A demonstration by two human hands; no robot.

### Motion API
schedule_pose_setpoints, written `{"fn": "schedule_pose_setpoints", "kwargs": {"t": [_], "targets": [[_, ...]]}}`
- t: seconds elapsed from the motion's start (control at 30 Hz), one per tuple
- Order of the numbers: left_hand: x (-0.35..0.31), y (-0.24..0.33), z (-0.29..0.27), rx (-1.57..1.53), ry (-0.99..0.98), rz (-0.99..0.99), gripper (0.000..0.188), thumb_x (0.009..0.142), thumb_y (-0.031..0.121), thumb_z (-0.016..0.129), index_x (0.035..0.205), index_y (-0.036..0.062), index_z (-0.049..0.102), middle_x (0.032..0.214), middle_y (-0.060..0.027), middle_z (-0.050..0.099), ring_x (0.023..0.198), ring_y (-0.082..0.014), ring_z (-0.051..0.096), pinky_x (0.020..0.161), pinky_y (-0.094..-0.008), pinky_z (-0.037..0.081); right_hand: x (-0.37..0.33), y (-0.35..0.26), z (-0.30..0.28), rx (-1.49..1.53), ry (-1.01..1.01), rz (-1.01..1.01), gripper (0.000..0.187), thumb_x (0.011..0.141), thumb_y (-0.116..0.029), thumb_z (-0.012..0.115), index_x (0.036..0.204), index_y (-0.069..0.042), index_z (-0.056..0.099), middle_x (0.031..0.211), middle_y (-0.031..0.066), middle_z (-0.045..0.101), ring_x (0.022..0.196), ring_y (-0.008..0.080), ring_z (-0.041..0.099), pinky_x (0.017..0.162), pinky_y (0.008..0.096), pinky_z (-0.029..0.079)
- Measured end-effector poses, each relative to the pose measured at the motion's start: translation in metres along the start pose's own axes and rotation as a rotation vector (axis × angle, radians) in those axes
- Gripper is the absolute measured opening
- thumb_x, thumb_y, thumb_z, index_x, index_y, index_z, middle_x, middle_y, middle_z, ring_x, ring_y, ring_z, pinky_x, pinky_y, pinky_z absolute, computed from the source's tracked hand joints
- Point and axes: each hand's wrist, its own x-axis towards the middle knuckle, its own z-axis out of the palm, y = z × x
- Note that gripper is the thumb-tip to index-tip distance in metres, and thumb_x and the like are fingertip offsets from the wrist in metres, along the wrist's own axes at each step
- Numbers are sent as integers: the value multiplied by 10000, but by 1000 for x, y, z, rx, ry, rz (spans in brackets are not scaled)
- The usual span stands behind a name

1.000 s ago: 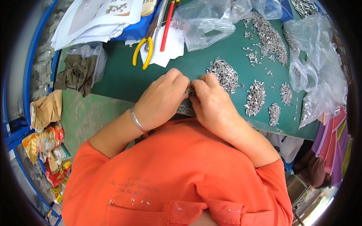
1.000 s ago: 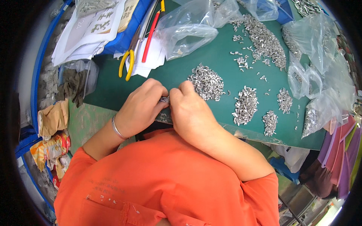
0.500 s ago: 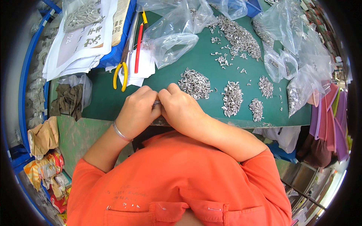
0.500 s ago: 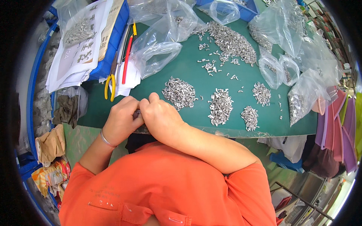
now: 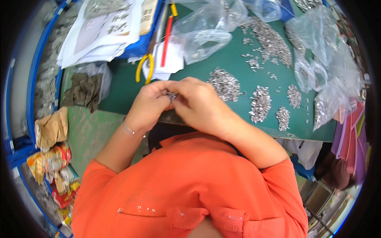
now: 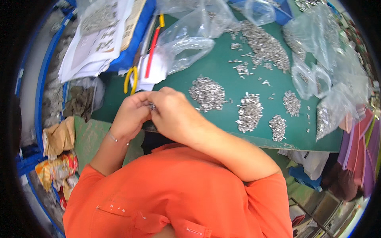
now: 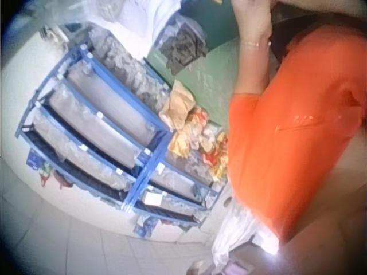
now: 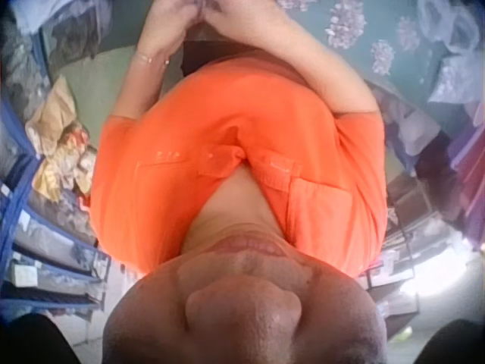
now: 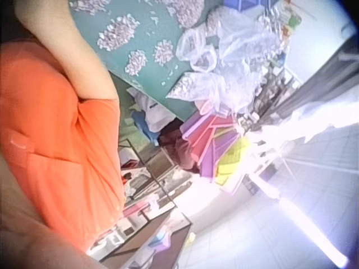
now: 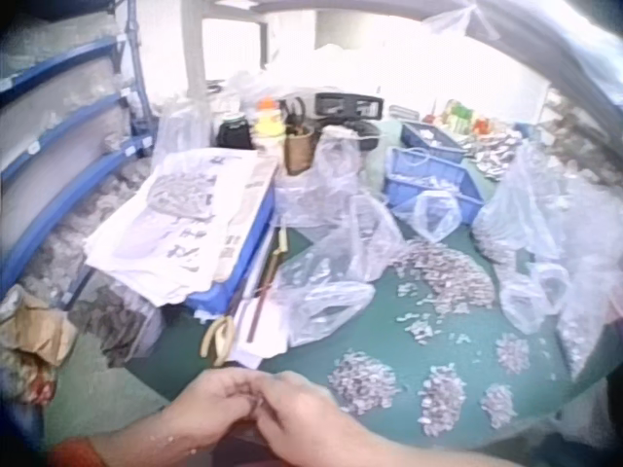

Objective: The person uses pliers to trim small metal pieces from a strip and gathers them in their hand.

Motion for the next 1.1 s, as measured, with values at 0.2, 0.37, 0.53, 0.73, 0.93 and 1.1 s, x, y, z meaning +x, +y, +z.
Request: {"fn": "schedule_pose_setpoints", "kwargs": {"t": [0.2, 0.37, 0.53, 0.73, 0.93, 1.1], "targets": [[-13, 0, -14, -305, -66, 29, 355, 872, -20, 530, 1222, -80, 551, 1128, -156, 643, 1017, -223, 662, 925, -333, 535, 1, 9, -38, -164, 48, 65, 206, 806, 16, 660, 1012, 7, 664, 897, 142, 635, 761, 244, 645, 685, 302, 514], [-17, 2, -19, -286, -36, 8, 324, 931, 36, 565, 1233, -80, 545, 1146, -174, 642, 1057, -243, 654, 934, -330, 534, -12, 7, -22, -294, -141, -56, 323, 755, 43, 685, 1072, -8, 656, 996, 146, 604, 891, 333, 623, 731, 362, 516], [-17, 4, -12, -478, -49, 16, 372, 989, 100, 474, 1285, -125, 475, 1250, -264, 570, 1169, -322, 588, 1009, -385, 491, -13, 18, -11, -484, -199, -133, 109, 748, 26, 592, 851, 3, 561, 918, 145, 514, 852, 325, 584, 723, 400, 529], [-16, 8, -8, -627, 15, -22, 498, 1047, 234, 330, 1338, -169, 369, 1354, -341, 454, 1295, -405, 462, 1102, -477, 394, -15, 10, -4, -690, -173, -197, 92, 767, -20, 588, 838, 10, 537, 852, 142, 511, 775, 293, 609, 640, 372, 547], [-17, 12, -7, -709, 26, -63, 526, 1059, 274, 293, 1332, -167, 376, 1369, -352, 435, 1314, -429, 434, 1113, -495, 369, -13, 18, -2, -665, -131, -199, 107, 748, -16, 608, 834, 3, 547, 803, 145, 531, 709, 318, 623, 614, 394, 547], [-18, 13, -6, -711, 43, -71, 536, 1059, 290, 291, 1333, -161, 383, 1372, -346, 437, 1307, -436, 437, 1108, -494, 371, -4, 17, -19, -351, -21, -80, 129, 715, 26, 643, 828, 2, 585, 788, 161, 572, 725, 342, 626, 631, 419, 528]]}}
